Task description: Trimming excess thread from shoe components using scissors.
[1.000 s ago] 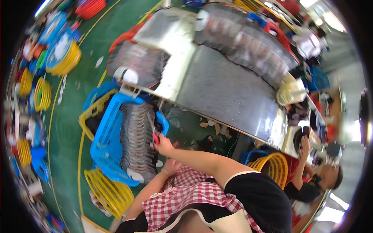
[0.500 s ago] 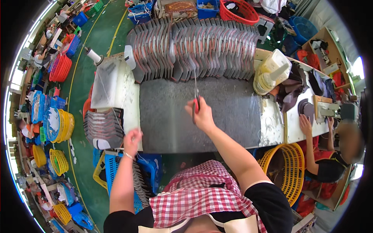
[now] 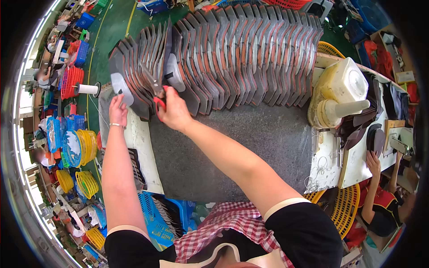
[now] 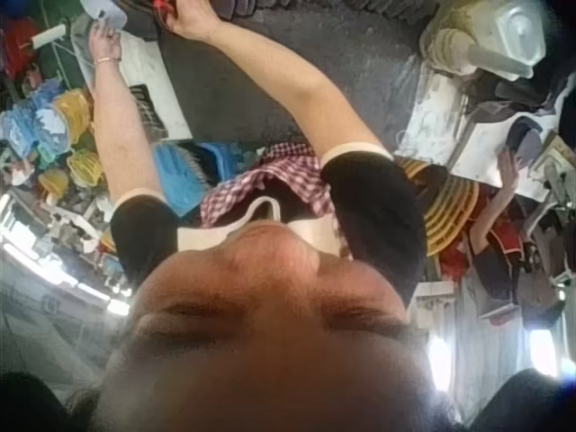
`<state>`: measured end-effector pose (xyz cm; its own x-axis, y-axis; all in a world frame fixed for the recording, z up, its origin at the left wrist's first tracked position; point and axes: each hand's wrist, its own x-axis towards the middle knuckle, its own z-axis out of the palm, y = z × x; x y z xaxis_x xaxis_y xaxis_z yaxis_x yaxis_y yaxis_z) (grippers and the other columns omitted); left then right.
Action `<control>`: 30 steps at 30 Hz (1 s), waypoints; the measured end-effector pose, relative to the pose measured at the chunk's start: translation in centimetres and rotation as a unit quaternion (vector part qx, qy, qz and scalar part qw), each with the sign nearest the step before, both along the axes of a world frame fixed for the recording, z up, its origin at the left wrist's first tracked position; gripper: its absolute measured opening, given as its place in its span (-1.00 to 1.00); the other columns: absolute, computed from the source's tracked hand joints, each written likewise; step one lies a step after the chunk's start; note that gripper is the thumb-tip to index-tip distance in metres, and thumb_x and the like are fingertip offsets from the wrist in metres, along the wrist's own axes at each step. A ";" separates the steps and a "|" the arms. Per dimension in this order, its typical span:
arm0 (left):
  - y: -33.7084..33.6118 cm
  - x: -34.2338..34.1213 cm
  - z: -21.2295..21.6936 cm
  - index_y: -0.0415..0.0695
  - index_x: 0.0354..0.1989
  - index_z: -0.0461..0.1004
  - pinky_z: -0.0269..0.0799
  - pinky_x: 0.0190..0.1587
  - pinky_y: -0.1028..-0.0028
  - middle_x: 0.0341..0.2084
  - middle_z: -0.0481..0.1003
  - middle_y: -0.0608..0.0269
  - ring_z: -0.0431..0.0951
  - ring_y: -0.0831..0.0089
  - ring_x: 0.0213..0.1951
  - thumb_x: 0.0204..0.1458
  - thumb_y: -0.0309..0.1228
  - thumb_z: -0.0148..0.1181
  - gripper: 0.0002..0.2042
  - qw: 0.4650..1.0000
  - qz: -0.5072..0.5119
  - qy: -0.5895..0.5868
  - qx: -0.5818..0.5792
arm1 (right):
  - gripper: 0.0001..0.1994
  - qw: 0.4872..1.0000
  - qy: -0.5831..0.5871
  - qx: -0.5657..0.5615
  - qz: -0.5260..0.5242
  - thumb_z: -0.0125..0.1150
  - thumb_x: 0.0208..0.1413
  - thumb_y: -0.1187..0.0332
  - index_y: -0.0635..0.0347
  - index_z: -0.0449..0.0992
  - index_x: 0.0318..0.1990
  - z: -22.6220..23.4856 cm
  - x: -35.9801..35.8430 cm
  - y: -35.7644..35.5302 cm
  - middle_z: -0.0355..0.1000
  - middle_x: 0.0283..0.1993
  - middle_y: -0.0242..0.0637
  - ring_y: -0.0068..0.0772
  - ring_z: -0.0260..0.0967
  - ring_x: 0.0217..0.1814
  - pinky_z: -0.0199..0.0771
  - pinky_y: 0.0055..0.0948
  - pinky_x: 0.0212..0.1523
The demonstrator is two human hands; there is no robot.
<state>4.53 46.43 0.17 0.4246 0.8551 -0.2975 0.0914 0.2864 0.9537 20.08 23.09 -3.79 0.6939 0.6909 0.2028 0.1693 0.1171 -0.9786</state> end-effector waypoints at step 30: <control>-41.7 -5.9 4.9 -0.14 -0.34 0.51 0.43 0.06 0.31 0.00 0.54 0.09 0.51 0.23 0.06 0.14 -0.38 0.19 -0.89 0.833 -0.473 0.118 0.261 | -0.55 0.920 0.137 -0.261 -0.257 0.47 0.00 0.30 0.30 0.36 -0.07 -1.5 -11.1 -50.0 0.59 -0.15 -0.09 -0.19 0.60 -0.09 0.56 -0.32 -0.09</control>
<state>-1.38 4.71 5.03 0.9642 0.2111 -0.1607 0.2441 -0.4683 0.8492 8.98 -26.91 -5.28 0.9320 0.2101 -0.2954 -0.1911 -0.4078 -0.8929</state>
